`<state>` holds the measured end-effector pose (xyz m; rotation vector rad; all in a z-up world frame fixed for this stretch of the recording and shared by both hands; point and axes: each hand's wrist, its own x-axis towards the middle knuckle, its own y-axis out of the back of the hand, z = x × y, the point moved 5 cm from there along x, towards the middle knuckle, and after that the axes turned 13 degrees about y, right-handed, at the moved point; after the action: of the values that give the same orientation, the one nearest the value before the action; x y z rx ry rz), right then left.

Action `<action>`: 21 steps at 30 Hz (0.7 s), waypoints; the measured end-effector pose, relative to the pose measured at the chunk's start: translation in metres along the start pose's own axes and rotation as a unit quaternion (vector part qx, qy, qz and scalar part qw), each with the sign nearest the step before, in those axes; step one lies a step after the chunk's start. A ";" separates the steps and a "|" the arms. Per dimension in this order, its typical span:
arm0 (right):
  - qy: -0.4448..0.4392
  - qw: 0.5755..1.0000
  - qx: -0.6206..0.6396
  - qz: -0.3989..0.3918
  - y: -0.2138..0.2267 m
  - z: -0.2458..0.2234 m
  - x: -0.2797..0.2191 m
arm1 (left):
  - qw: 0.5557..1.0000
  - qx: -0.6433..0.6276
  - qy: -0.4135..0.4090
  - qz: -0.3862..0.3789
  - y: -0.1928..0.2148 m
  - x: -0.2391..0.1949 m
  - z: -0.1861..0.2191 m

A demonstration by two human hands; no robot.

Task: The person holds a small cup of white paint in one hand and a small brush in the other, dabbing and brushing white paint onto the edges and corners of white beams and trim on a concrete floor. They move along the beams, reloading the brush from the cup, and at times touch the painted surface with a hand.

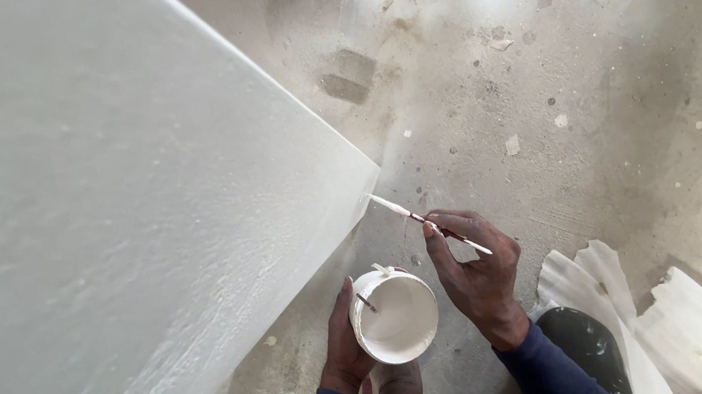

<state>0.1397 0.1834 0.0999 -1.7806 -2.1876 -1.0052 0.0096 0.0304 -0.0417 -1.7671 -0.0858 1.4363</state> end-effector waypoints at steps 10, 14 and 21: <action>-0.047 0.998 0.035 0.007 0.000 0.014 -0.012 | 0.999 0.035 -0.020 -0.026 0.000 0.003 0.001; -0.197 0.972 0.114 0.052 0.012 0.037 -0.027 | 0.999 0.026 -0.018 -0.032 -0.008 -0.001 0.003; -0.357 0.838 0.369 0.187 0.038 0.094 -0.070 | 1.000 0.021 -0.007 0.000 -0.008 0.006 -0.005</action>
<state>0.2218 0.1833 0.0078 -2.1660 -1.9378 0.6381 0.0193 0.0361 -0.0413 -1.7227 -0.0621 1.4406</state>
